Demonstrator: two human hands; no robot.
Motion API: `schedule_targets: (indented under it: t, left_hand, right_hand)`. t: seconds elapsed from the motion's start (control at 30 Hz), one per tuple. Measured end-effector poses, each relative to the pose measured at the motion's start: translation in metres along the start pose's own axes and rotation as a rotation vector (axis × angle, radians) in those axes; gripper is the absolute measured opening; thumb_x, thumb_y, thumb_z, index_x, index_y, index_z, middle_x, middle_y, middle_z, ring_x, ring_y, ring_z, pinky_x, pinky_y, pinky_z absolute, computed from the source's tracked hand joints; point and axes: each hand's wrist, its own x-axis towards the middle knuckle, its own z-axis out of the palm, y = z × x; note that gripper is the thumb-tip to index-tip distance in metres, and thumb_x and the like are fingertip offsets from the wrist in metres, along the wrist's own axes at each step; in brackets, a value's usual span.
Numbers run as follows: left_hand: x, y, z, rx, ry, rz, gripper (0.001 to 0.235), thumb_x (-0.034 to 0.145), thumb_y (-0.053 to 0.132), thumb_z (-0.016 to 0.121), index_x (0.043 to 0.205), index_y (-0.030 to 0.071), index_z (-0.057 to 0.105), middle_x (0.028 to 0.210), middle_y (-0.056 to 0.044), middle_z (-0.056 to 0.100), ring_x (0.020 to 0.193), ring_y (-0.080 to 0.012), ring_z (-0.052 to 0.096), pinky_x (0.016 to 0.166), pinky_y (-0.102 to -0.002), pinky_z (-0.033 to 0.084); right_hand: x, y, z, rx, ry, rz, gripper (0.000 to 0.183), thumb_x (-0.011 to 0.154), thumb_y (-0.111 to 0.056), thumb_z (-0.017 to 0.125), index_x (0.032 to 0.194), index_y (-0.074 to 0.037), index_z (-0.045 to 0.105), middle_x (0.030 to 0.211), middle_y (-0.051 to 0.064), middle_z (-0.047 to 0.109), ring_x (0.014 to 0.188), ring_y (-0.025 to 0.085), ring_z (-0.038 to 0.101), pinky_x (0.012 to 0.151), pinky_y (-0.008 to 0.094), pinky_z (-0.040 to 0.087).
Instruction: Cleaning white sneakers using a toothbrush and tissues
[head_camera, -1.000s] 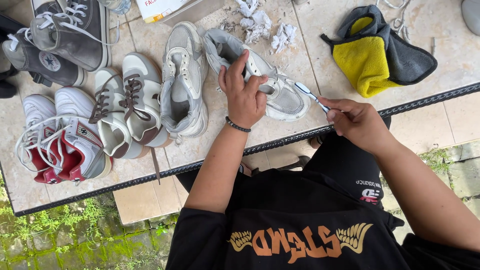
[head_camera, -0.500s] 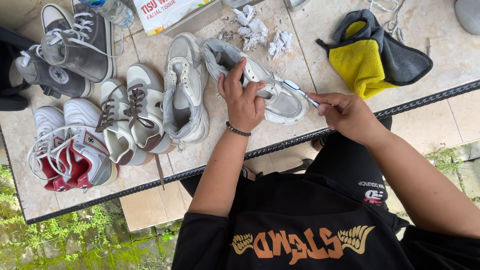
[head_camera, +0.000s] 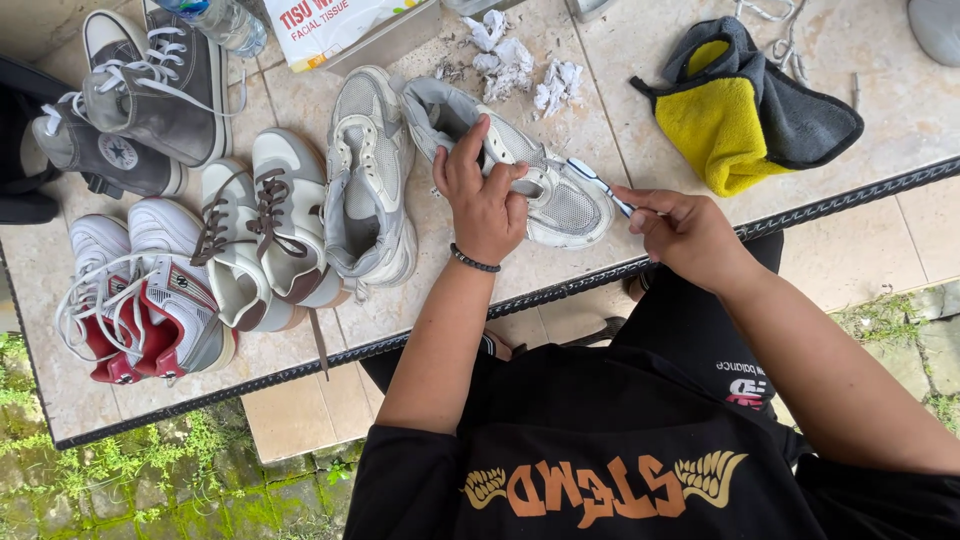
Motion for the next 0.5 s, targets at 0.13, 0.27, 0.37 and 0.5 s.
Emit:
schedule_targets:
  t: [0.13,0.27,0.37,0.5]
  left_hand:
    - [-0.001,-0.002,0.002,0.001,0.001,-0.003,0.017,0.090,0.012,0.052,0.094,0.020,0.066,0.156,-0.011,0.042,0.138,-0.0311,0.046,0.118,-0.058,0.013]
    - [-0.001,-0.002,0.001,0.009,-0.001,0.003,0.016,0.090,0.012,0.052,0.094,0.020,0.066,0.155,-0.011,0.043,0.137,-0.0312,0.046,0.118,-0.058,0.013]
    - [0.000,0.000,0.002,0.012,0.004,0.006,0.017,0.090,0.013,0.052,0.095,0.020,0.066,0.155,-0.011,0.042,0.137,-0.0312,0.046,0.118,-0.058,0.014]
    - [-0.001,0.000,0.001,0.013,0.006,0.000,0.017,0.089,0.012,0.052,0.095,0.020,0.065,0.155,-0.011,0.043,0.136,-0.0310,0.046,0.118,-0.058,0.014]
  right_hand:
    - [-0.035,-0.013,-0.014,-0.014,0.006,0.046,0.035,0.099,0.002,0.057,0.132,-0.001,0.068,0.076,0.016,0.067,0.045,0.011,0.057,0.041,0.022,0.043]
    - [-0.034,-0.008,-0.014,-0.008,0.020,0.066,0.035,0.101,0.001,0.056,0.134,0.001,0.065,0.079,0.017,0.066,0.047,0.011,0.056,0.039,0.021,0.043]
    - [-0.008,0.003,-0.004,0.025,0.023,0.032,0.035,0.101,0.003,0.055,0.135,0.002,0.064,0.078,0.016,0.064,0.046,0.010,0.054,0.038,0.021,0.042]
    - [-0.002,0.008,0.008,0.087,0.057,0.048,0.038,0.101,0.004,0.052,0.137,0.000,0.063,0.079,0.016,0.063,0.047,0.010,0.054,0.036,0.021,0.042]
